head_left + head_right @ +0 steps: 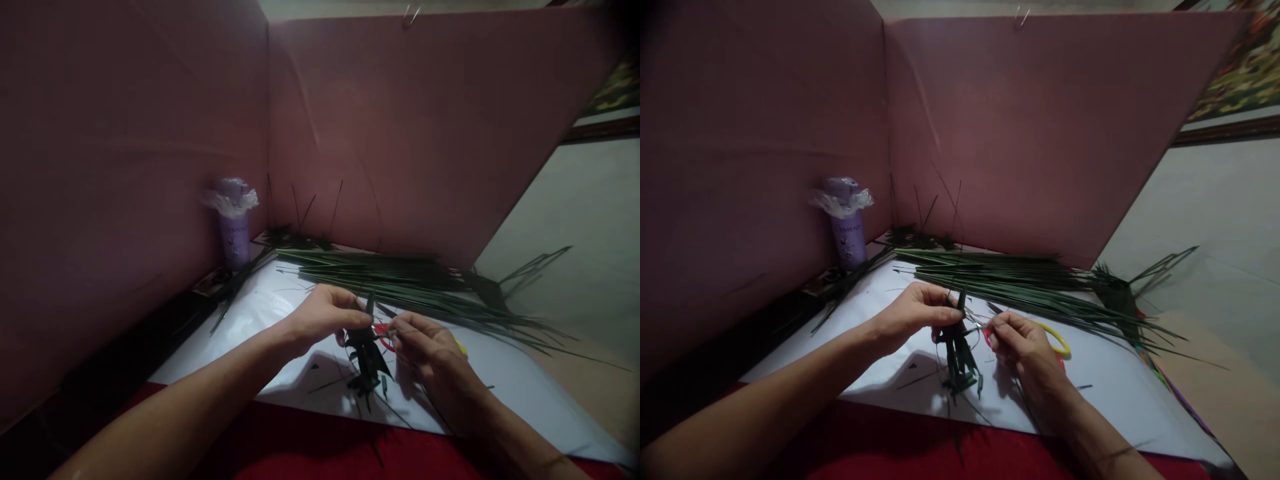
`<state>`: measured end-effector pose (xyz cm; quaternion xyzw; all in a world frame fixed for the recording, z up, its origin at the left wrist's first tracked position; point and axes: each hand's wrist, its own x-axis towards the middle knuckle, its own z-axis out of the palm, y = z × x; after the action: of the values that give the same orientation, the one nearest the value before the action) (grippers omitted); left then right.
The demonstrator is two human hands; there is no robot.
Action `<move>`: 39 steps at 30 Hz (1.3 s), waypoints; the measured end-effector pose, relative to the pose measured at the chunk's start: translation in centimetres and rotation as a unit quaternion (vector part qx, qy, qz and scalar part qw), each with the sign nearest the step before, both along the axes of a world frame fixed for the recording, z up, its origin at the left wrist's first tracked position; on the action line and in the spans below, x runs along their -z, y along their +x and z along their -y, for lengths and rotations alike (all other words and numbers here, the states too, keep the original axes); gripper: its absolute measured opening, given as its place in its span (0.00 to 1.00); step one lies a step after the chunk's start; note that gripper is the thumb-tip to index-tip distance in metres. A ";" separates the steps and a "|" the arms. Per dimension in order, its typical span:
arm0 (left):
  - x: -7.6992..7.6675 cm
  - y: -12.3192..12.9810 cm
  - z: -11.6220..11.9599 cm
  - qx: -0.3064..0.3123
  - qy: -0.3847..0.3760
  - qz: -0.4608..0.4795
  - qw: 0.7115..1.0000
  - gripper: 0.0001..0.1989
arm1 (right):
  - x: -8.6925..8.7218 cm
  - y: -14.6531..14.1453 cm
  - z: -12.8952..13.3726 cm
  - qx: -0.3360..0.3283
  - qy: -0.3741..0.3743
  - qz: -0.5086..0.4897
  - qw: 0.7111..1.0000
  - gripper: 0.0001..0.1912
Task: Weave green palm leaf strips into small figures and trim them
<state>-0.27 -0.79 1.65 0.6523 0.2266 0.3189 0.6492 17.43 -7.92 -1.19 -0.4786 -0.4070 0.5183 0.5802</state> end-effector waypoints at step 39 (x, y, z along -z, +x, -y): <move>2.1 0.8 0.6 0.054 -0.060 -0.042 0.996 0.10 | 1.5 0.2 -0.6 -0.067 0.044 0.087 0.993 0.14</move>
<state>0.58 -1.43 -0.45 0.6367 0.2371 0.2416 0.6928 17.64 -7.34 -2.66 -0.4675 -0.5092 0.4941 0.5274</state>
